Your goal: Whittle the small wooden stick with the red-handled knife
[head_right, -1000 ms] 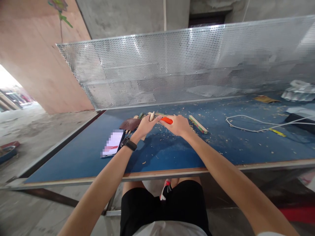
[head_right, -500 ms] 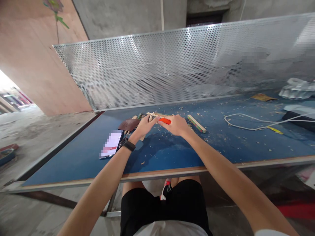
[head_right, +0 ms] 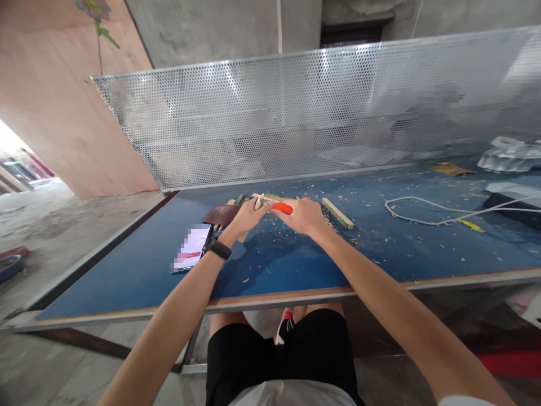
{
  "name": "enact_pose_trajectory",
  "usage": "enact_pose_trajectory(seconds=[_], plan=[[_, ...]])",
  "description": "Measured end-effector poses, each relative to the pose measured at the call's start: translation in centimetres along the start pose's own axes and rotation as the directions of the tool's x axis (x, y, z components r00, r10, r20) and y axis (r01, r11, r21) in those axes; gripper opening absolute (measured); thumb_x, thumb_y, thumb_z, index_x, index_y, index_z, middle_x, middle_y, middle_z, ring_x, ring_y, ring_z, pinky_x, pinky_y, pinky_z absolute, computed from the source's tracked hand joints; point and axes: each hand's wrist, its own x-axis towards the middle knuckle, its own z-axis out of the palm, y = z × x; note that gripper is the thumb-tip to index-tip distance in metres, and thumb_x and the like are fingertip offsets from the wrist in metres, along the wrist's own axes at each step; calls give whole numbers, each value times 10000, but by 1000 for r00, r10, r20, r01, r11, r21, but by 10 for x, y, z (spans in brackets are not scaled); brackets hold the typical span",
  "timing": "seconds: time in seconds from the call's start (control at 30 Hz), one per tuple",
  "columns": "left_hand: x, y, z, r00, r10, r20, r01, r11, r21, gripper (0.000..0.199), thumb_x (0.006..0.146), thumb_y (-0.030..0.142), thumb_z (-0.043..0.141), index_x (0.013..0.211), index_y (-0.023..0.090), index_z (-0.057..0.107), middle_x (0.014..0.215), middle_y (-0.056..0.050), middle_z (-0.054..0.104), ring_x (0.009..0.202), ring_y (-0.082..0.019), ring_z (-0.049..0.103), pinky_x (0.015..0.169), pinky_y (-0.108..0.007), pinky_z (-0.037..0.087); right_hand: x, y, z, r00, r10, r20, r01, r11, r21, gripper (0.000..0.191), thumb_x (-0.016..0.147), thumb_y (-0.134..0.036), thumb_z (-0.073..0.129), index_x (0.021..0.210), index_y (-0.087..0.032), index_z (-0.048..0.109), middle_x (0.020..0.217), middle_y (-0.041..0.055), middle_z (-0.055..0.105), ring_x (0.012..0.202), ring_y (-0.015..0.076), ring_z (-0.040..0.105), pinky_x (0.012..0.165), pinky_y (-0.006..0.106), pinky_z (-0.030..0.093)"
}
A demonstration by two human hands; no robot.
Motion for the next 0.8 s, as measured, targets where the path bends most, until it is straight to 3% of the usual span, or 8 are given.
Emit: enact_pose_trajectory(seconds=[0.17, 0.3, 0.43, 0.57, 0.8], plan=[[1, 2, 6, 998, -17, -55, 18, 1000, 5, 548, 955, 649, 627, 665, 219, 448, 639, 26, 488, 631, -124, 410, 615, -308, 275, 0, -1, -4, 1000, 24, -20, -23, 999, 45, 707, 975, -854, 410, 973, -273, 813, 771, 92, 760, 692, 267, 663, 566, 321, 286], [-1, 1, 7, 999, -38, -39, 36, 998, -46, 571, 920, 692, 645, 669, 220, 444, 637, 29, 469, 617, -116, 397, 593, -307, 272, 0, 1, -8, 1000, 12, 13, -13, 996, 93, 661, 977, -818, 452, 958, -269, 820, 795, 91, 773, 733, 277, 684, 584, 327, 317], [-2, 0, 2, 986, -103, 133, 125, 978, -165, 611, 841, 741, 723, 660, 233, 434, 567, 49, 395, 515, -98, 343, 526, -305, 257, 0, 3, -9, 994, -61, 87, 45, 983, 178, 598, 961, -764, 538, 1095, -272, 851, 854, 93, 793, 771, 277, 699, 631, 334, 390], [-2, 2, -2, 927, -139, 348, 256, 914, -315, 601, 783, 750, 790, 678, 242, 485, 499, 63, 361, 429, -89, 313, 464, -298, 240, 0, 3, -8, 983, -136, 122, 99, 959, 266, 563, 953, -740, 578, 1112, -276, 855, 806, 56, 778, 700, 229, 660, 648, 333, 414], [-6, 7, -5, 911, -67, 407, 278, 828, -487, 621, 796, 685, 829, 663, 244, 413, 492, 72, 327, 415, -66, 307, 443, -275, 226, 0, 1, -9, 974, -199, 111, 162, 947, 277, 555, 951, -759, 578, 1116, -310, 858, 754, 18, 758, 667, 208, 635, 638, 329, 394]])
